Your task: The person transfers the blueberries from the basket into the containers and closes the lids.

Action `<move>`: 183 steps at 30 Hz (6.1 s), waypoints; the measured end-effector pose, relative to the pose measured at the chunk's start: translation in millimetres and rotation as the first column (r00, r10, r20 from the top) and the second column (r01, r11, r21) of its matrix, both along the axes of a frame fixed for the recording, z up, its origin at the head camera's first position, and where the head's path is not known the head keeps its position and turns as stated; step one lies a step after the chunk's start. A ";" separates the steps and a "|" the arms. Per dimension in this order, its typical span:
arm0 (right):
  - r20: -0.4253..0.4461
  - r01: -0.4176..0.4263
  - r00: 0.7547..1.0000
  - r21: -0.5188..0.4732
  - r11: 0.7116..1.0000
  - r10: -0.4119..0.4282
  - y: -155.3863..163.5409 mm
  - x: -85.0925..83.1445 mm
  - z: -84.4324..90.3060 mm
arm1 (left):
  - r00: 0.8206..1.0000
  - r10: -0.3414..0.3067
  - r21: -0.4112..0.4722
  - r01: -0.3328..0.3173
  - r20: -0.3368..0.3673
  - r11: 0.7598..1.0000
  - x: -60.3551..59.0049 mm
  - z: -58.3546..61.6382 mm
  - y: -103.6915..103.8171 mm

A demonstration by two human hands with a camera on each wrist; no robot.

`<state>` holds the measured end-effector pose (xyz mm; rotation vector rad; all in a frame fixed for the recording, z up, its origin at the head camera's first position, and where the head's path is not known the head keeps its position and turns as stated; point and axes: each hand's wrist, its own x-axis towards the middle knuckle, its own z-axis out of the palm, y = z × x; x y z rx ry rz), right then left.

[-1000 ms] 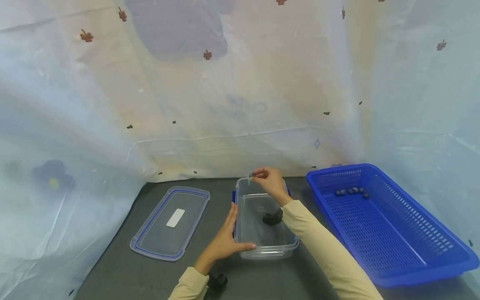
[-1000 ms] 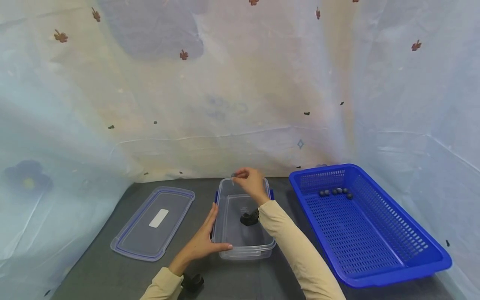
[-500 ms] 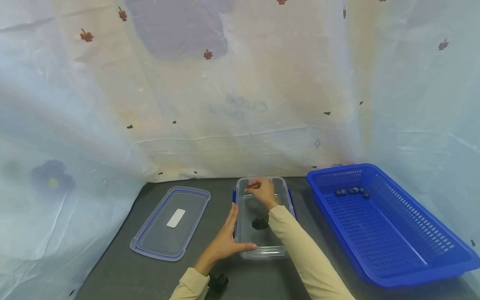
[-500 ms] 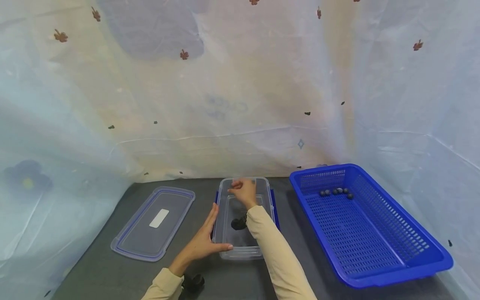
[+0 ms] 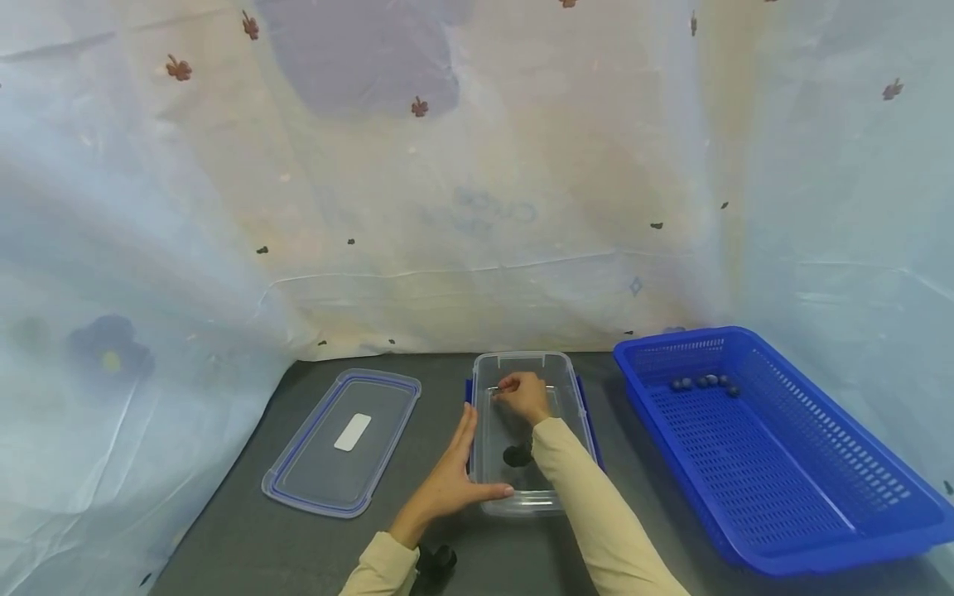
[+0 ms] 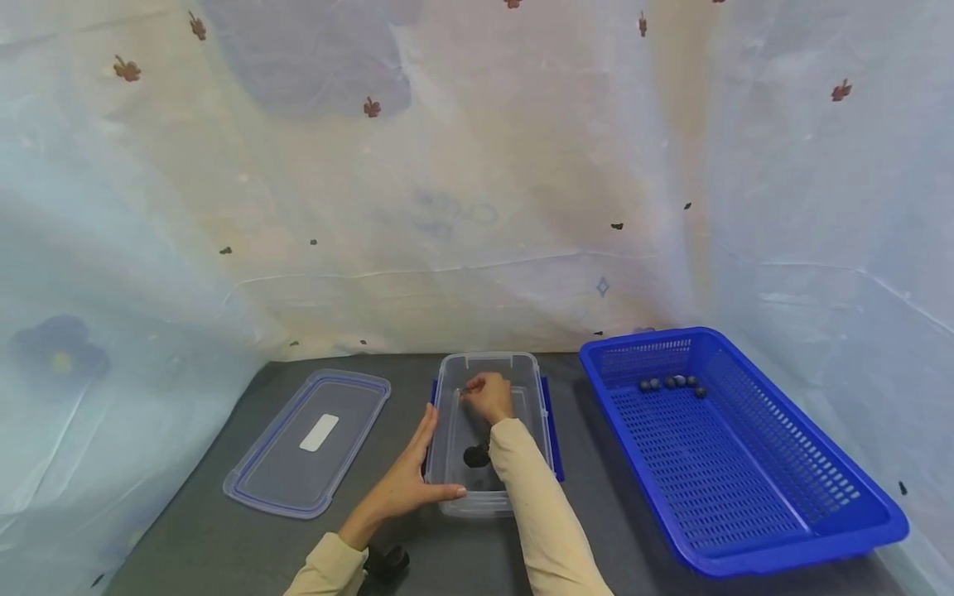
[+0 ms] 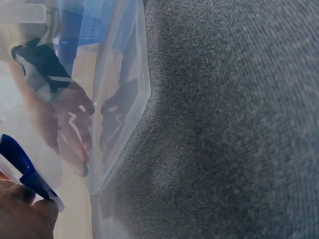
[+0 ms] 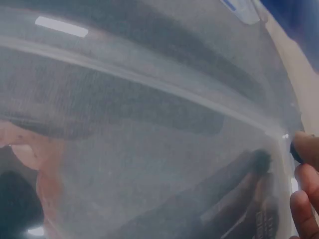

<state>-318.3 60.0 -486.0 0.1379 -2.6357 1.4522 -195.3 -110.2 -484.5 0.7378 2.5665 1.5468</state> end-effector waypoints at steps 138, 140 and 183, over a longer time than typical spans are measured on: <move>-0.087 0.315 0.949 0.217 0.924 -0.303 293.9 25.2 -11.5 | 0.999 0.035 0.023 -0.035 -0.025 0.999 3.0 -8.3 1.6; -0.065 0.321 0.947 0.219 0.921 -0.314 294.3 25.4 -10.4 | 0.999 0.036 0.025 -0.035 -0.025 0.999 2.9 -8.9 1.9; -0.219 0.246 0.953 0.159 0.956 -0.209 264.3 40.1 83.8 | 0.998 0.066 -0.019 -0.066 -0.013 0.998 6.2 -2.8 7.3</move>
